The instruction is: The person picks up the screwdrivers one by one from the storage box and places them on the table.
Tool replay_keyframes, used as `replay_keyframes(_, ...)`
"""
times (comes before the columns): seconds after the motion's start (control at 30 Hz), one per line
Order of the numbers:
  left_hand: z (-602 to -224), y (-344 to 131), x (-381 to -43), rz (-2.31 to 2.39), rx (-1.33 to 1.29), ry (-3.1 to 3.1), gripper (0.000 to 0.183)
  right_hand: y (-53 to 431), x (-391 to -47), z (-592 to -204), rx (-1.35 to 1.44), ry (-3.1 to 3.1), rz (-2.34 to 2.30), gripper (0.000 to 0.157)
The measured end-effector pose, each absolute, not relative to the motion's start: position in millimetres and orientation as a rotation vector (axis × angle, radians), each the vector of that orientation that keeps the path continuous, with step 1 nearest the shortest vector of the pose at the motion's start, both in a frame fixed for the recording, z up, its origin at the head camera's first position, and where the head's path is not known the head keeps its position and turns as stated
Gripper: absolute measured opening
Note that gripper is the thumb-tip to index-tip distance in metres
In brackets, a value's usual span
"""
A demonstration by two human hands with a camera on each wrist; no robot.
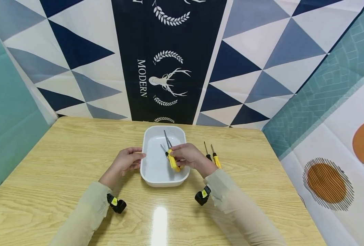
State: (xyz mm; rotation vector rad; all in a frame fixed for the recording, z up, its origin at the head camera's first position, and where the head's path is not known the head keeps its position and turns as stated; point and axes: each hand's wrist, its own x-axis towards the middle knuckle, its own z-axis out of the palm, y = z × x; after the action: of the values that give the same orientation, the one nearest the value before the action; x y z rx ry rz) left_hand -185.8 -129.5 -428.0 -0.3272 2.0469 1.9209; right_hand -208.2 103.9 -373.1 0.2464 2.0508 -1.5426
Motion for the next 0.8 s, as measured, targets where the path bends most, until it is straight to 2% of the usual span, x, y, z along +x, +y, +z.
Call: replay_keyframes(0.8,-427,-132,-185,1.92,-0.31,2.042,0.05,123,-215,-364,0.24,2.089,-1.545,0.033)
